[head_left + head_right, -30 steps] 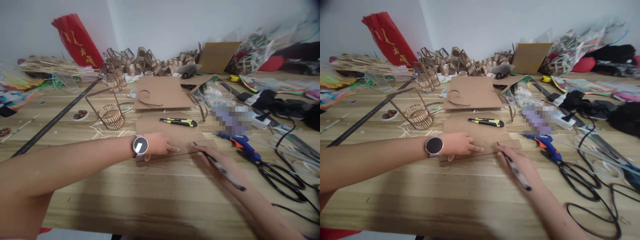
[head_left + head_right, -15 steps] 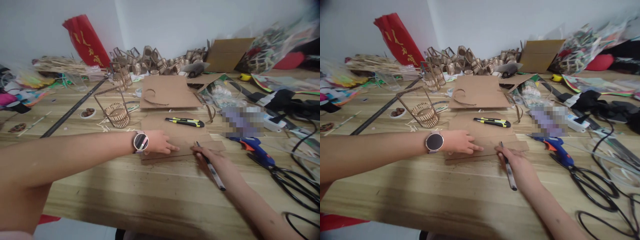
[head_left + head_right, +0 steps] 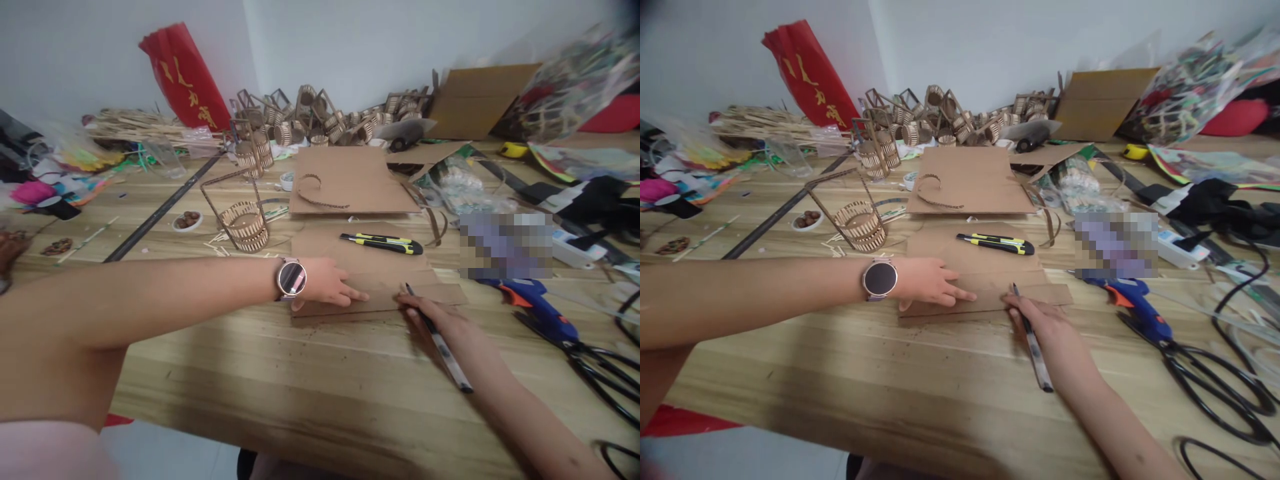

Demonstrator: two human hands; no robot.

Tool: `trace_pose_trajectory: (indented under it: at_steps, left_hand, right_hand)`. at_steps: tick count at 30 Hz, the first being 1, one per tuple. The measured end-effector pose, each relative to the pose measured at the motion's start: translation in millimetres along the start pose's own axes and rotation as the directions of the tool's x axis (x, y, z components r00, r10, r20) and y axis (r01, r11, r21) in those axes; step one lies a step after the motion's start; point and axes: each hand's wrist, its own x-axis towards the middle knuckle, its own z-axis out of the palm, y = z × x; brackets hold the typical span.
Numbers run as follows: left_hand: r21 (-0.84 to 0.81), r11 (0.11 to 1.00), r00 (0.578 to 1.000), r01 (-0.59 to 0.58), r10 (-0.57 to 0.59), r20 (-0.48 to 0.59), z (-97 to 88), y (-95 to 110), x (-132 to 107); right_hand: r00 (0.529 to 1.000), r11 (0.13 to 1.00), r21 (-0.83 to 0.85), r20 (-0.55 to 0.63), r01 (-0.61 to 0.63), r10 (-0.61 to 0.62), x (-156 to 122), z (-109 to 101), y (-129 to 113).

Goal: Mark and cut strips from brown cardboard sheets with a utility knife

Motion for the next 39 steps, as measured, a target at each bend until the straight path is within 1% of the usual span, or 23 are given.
trace_pose_trajectory:
  at_steps: [2, 4, 6, 7, 8, 9, 10, 12, 13, 14, 16, 19, 21, 24, 27, 32, 39]
  left_hand:
    - [0.032, 0.999, 1.000, -0.007, 0.007, -0.008, 0.6, 0, -1]
    - [0.042, 0.999, 1.000, -0.013, 0.014, -0.019, 0.5, 0, -1]
    - [0.042, 0.999, 0.999, -0.019, 0.022, -0.050, 0.4, 0, -2]
    - [0.043, 0.999, 0.998, -0.020, 0.023, -0.066, 0.6, 0, -2]
    - [0.044, 0.999, 0.997, -0.019, 0.022, -0.074, 0.9, 0, -1]
    - [0.046, 0.999, 0.997, -0.017, 0.020, -0.073, 1.2, -1, -1]
    - [0.049, 0.999, 0.998, -0.016, 0.020, -0.064, 1.5, -1, 0]
    - [0.047, 0.999, 0.999, -0.013, 0.015, -0.041, 1.9, -1, 1]
    - [0.037, 0.999, 0.999, -0.010, 0.011, -0.037, 1.9, -1, 1]
    - [0.022, 1.000, 0.999, -0.005, 0.006, -0.043, 1.9, -1, 1]
    - [-0.012, 1.000, 0.998, 0.001, -0.002, -0.066, 1.8, -1, 0]
    - [-0.011, 1.000, 0.997, -0.001, 0.000, -0.081, 1.5, 0, 0]
    - [0.029, 1.000, 0.998, -0.001, 0.003, -0.069, 1.1, 0, 0]
    - [0.046, 0.999, 0.999, 0.004, -0.003, -0.034, 0.1, 1, 0]
    - [0.046, 0.999, 0.999, 0.003, -0.001, -0.037, 0.2, 1, 0]
    - [0.157, 0.988, 0.999, -0.005, 0.013, -0.049, 5.1, 0, 1]
    - [0.095, 0.995, 0.983, 0.001, 0.017, -0.182, 15.9, -3, 2]
  right_hand:
    - [0.999, 1.000, 0.008, -0.030, -0.030, 0.030, 0, 2, -1]
    - [0.993, 0.998, 0.015, -0.100, -0.064, 0.065, -2, 4, -7]
    - [0.981, 0.997, 0.046, -0.181, -0.070, 0.077, -5, 6, -22]
    - [0.979, 0.995, 0.083, -0.196, -0.048, 0.063, -6, 7, -32]
    - [0.983, 0.990, 0.140, -0.178, -0.008, 0.033, -7, 7, -44]
    - [0.992, 0.976, 0.215, -0.124, 0.033, -0.006, -8, 8, -57]
    - [0.995, 0.951, 0.297, -0.062, 0.091, -0.076, -7, 10, -70]
    - [0.982, 0.893, 0.416, -0.001, 0.173, -0.190, -4, 16, -94]
    - [0.978, 0.873, 0.452, 0.013, 0.182, -0.210, -1, 20, -103]
    - [0.979, 0.863, 0.477, 0.027, 0.164, -0.201, 2, 25, -110]
    - [0.990, 0.853, 0.517, 0.064, 0.074, -0.125, 9, 38, -119]
    - [0.993, 0.822, 0.566, 0.121, -0.069, 0.000, 15, 56, -126]
    - [0.993, 0.815, 0.571, 0.113, -0.096, 0.038, 17, 65, -130]
    - [0.997, 0.823, 0.564, 0.063, -0.065, 0.035, 19, 71, -137]
    - [1.000, 0.828, 0.561, 0.019, -0.019, 0.010, 21, 74, -141]
    - [0.999, 0.857, 0.513, -0.021, 0.045, -0.040, 23, 82, -140]
    - [0.998, 0.864, 0.499, 0.000, 0.058, -0.068, 24, 88, -139]
